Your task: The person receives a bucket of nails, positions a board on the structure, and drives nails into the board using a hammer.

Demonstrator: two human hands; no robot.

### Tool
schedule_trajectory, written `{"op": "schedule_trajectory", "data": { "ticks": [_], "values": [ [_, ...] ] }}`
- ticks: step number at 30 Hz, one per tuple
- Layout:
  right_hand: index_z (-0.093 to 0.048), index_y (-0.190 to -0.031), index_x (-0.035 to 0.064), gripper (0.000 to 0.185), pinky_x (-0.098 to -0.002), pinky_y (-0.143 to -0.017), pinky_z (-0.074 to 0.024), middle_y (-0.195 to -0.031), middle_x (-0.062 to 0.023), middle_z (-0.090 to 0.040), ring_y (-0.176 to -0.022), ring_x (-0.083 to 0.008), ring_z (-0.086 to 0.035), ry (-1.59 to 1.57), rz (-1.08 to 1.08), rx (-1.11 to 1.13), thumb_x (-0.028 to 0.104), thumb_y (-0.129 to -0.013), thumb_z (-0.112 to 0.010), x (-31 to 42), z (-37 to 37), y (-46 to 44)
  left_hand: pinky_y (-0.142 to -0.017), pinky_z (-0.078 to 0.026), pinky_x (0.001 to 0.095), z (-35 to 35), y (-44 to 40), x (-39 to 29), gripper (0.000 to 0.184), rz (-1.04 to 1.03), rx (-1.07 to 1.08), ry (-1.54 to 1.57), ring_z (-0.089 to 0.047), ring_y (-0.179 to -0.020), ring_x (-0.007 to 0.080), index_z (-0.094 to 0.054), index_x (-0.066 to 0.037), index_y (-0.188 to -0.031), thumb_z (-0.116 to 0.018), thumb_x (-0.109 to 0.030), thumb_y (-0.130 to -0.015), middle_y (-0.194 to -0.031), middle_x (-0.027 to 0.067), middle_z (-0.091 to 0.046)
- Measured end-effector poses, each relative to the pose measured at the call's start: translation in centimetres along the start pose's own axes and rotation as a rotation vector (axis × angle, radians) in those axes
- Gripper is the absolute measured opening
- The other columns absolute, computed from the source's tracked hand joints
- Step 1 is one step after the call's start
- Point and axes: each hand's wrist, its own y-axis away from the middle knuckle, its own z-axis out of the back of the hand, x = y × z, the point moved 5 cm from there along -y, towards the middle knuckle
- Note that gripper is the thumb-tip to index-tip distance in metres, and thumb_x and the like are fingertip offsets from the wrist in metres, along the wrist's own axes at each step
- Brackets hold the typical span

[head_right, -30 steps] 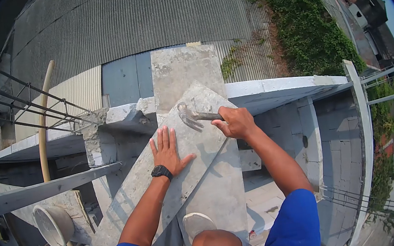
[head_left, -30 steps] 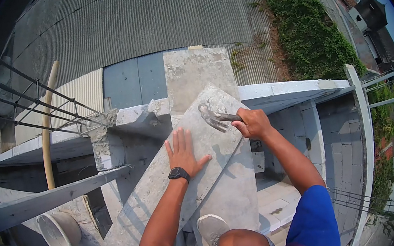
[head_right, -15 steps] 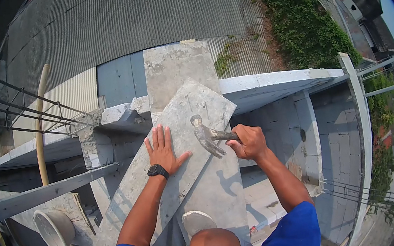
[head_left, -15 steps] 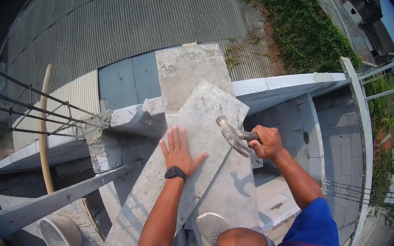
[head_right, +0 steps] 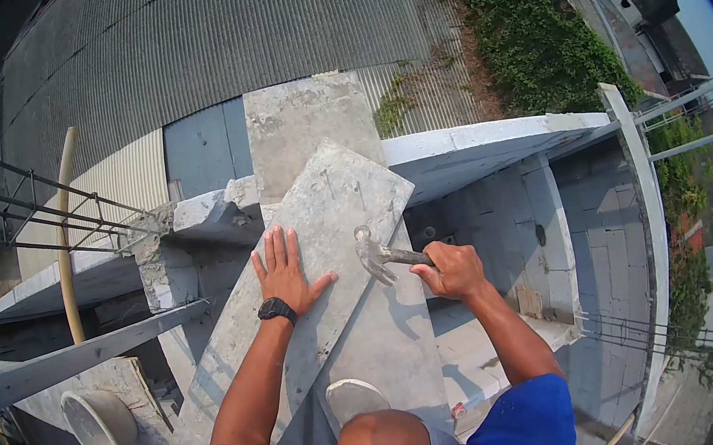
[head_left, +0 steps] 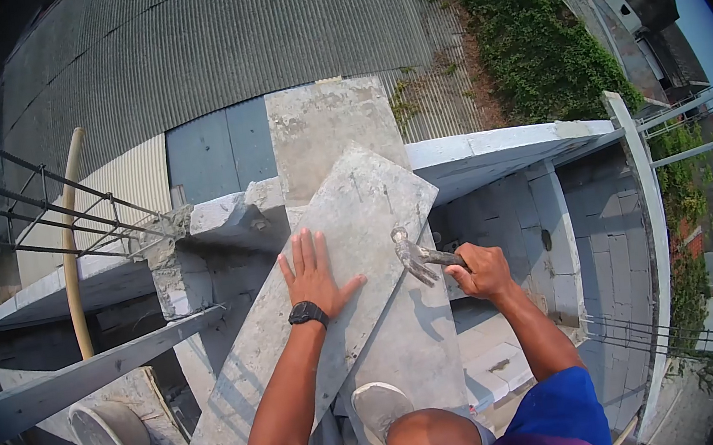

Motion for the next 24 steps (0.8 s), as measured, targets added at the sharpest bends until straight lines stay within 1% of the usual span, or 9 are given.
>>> {"op": "schedule_trajectory", "data": {
  "ticks": [5,8,9,12,13,17,20,21,24],
  "values": [
    [-0.056,-0.083,0.0074,0.045,-0.0450,-0.052,-0.0483,-0.066,-0.0142,-0.062,-0.061,-0.0378,-0.064,-0.096,0.062,-0.063,0.049,-0.097,-0.064,-0.3,1.8,0.5,-0.123,0.004,0.0622,0.0,0.1,0.1,0.123,0.000,0.007,-0.007,0.000,-0.160,0.0343,-0.013,-0.005,-0.165,-0.061,-0.081,-0.079,-0.172,0.0200,-0.005],
    [-0.055,-0.085,0.0068,0.045,-0.0482,-0.053,-0.0483,-0.070,-0.0175,-0.065,-0.065,-0.0416,-0.065,0.263,-0.369,0.197,0.050,-0.098,-0.062,-5.1,-1.0,1.5,-0.123,0.004,0.0619,-0.3,0.2,-0.3,0.124,-0.005,0.025,-0.004,0.001,-0.160,0.0342,-0.013,-0.005,-0.165,-0.060,-0.082,-0.079,-0.172,0.0204,-0.005],
    [-0.054,-0.086,0.0063,0.046,-0.0505,-0.053,-0.0483,-0.072,-0.0196,-0.067,-0.067,-0.0443,-0.065,0.245,-0.387,0.196,0.050,-0.098,-0.062,-4.1,-0.7,1.3,-0.123,0.004,0.0618,-0.6,0.3,-0.2,0.124,-0.006,0.024,-0.007,0.001,-0.160,0.0342,-0.013,-0.005,-0.165,-0.060,-0.082,-0.079,-0.172,0.0202,-0.004],
    [-0.054,-0.085,0.0068,0.045,-0.0507,-0.053,-0.0484,-0.072,-0.0191,-0.066,-0.067,-0.0443,-0.065,0.067,-0.303,0.093,0.049,-0.098,-0.063,-1.5,-1.0,1.4,-0.124,0.003,0.0609,-0.4,1.0,0.2,0.123,0.002,0.016,0.020,0.000,-0.160,0.0331,-0.015,-0.006,-0.164,-0.067,-0.075,-0.078,-0.172,0.0185,-0.006],
    [-0.055,-0.083,0.0073,0.045,-0.0466,-0.051,-0.0481,-0.069,-0.0154,-0.065,-0.063,-0.0399,-0.065,0.090,-0.210,0.056,0.048,-0.098,-0.065,-0.8,-0.7,1.0,-0.124,0.002,0.0605,0.1,0.2,0.0,0.122,-0.007,-0.013,0.039,0.000,-0.160,0.0325,-0.016,-0.006,-0.164,-0.070,-0.072,-0.077,-0.172,0.0178,-0.007],
    [-0.056,-0.080,0.0080,0.050,-0.0376,-0.048,-0.0464,-0.065,-0.0068,-0.057,-0.054,-0.0292,-0.061,-0.085,0.099,-0.125,0.054,-0.098,-0.062,1.9,1.8,-1.1,-0.125,0.003,0.0601,0.3,0.1,0.0,0.122,0.008,0.013,0.035,0.000,-0.160,0.0322,-0.016,-0.006,-0.164,-0.070,-0.072,-0.077,-0.172,0.0175,-0.007],
    [-0.055,-0.081,0.0077,0.051,-0.0401,-0.049,-0.0472,-0.064,-0.0091,-0.057,-0.055,-0.0337,-0.061,-0.120,0.118,-0.057,0.056,-0.098,-0.061,-0.2,1.0,0.1,-0.124,0.003,0.0603,-0.2,0.4,0.1,0.124,0.000,0.019,0.028,0.000,-0.160,0.0326,-0.014,-0.006,-0.164,-0.068,-0.075,-0.077,-0.172,0.0178,-0.006],
    [-0.054,-0.083,0.0069,0.051,-0.0457,-0.052,-0.0486,-0.067,-0.0137,-0.062,-0.059,-0.0399,-0.063,0.044,-0.087,0.008,0.055,-0.098,-0.061,-2.8,-0.8,1.0,-0.124,0.004,0.0605,-0.5,0.6,0.2,0.125,-0.007,0.029,0.021,0.001,-0.160,0.0332,-0.013,-0.006,-0.165,-0.066,-0.078,-0.077,-0.172,0.0181,-0.004],
    [-0.053,-0.085,0.0067,0.049,-0.0515,-0.055,-0.0489,-0.071,-0.0189,-0.066,-0.065,-0.0446,-0.064,0.213,-0.368,0.248,0.054,-0.098,-0.061,-3.7,-2.5,1.4,-0.124,0.005,0.0609,0.1,-0.3,0.2,0.126,-0.003,0.026,0.018,0.001,-0.160,0.0340,-0.012,-0.006,-0.165,-0.064,-0.080,-0.077,-0.172,0.0186,-0.003]
  ]
}}
